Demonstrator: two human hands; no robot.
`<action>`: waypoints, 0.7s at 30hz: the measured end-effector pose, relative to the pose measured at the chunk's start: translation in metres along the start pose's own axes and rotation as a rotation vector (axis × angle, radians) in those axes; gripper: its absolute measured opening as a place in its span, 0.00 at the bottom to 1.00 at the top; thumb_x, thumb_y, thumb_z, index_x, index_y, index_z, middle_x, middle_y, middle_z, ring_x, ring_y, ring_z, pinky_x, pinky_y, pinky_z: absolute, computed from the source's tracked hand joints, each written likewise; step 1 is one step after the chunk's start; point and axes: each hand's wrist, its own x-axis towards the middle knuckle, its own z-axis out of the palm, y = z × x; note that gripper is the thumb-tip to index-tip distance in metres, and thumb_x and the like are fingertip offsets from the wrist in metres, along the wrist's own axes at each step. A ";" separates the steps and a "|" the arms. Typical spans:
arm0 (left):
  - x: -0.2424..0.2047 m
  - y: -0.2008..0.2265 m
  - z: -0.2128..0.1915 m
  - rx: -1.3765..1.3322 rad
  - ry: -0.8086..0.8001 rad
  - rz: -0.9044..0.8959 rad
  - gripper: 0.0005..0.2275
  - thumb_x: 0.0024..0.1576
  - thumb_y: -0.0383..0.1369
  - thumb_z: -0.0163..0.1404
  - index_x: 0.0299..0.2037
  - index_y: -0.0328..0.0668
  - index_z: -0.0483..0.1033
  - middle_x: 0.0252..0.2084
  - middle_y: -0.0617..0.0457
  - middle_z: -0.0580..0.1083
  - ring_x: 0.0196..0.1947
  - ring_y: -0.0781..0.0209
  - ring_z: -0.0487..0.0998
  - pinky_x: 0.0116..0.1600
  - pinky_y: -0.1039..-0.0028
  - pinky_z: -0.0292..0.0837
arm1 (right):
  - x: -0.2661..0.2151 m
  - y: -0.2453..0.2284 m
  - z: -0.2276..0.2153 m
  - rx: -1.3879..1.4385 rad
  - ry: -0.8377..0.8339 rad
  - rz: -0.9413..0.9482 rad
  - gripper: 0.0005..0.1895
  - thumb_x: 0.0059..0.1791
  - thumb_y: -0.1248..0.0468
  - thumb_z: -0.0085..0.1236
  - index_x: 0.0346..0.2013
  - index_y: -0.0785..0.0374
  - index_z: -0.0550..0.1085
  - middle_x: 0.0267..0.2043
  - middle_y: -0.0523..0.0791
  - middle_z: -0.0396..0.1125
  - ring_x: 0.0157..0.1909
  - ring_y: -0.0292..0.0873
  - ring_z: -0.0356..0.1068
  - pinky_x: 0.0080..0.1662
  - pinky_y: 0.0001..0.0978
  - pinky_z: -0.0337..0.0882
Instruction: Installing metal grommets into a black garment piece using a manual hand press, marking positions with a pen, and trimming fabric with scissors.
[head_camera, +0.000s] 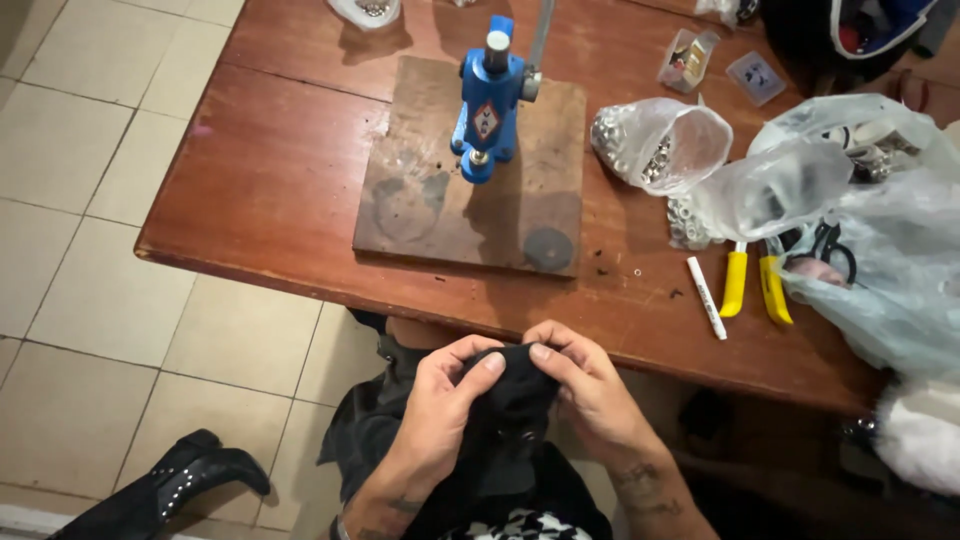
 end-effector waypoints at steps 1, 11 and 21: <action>0.001 -0.001 0.000 -0.002 0.007 0.006 0.07 0.60 0.28 0.53 0.43 0.31 0.79 0.35 0.54 0.79 0.34 0.70 0.77 0.43 0.79 0.74 | 0.001 -0.001 0.001 -0.003 -0.007 0.004 0.07 0.53 0.63 0.55 0.43 0.64 0.74 0.33 0.39 0.69 0.33 0.30 0.66 0.34 0.21 0.64; 0.006 0.006 0.000 -0.014 -0.060 0.028 0.07 0.63 0.29 0.51 0.44 0.31 0.77 0.36 0.56 0.77 0.35 0.71 0.76 0.43 0.79 0.73 | 0.008 -0.013 0.009 -0.026 -0.066 -0.040 0.06 0.51 0.67 0.58 0.40 0.67 0.73 0.34 0.40 0.71 0.34 0.31 0.70 0.37 0.23 0.70; 0.024 0.002 -0.009 -0.054 -0.160 0.029 0.07 0.64 0.31 0.51 0.45 0.33 0.76 0.36 0.57 0.76 0.36 0.72 0.74 0.44 0.80 0.72 | 0.024 -0.009 0.009 0.218 -0.033 0.003 0.07 0.53 0.65 0.57 0.41 0.68 0.73 0.34 0.41 0.71 0.34 0.32 0.70 0.39 0.23 0.71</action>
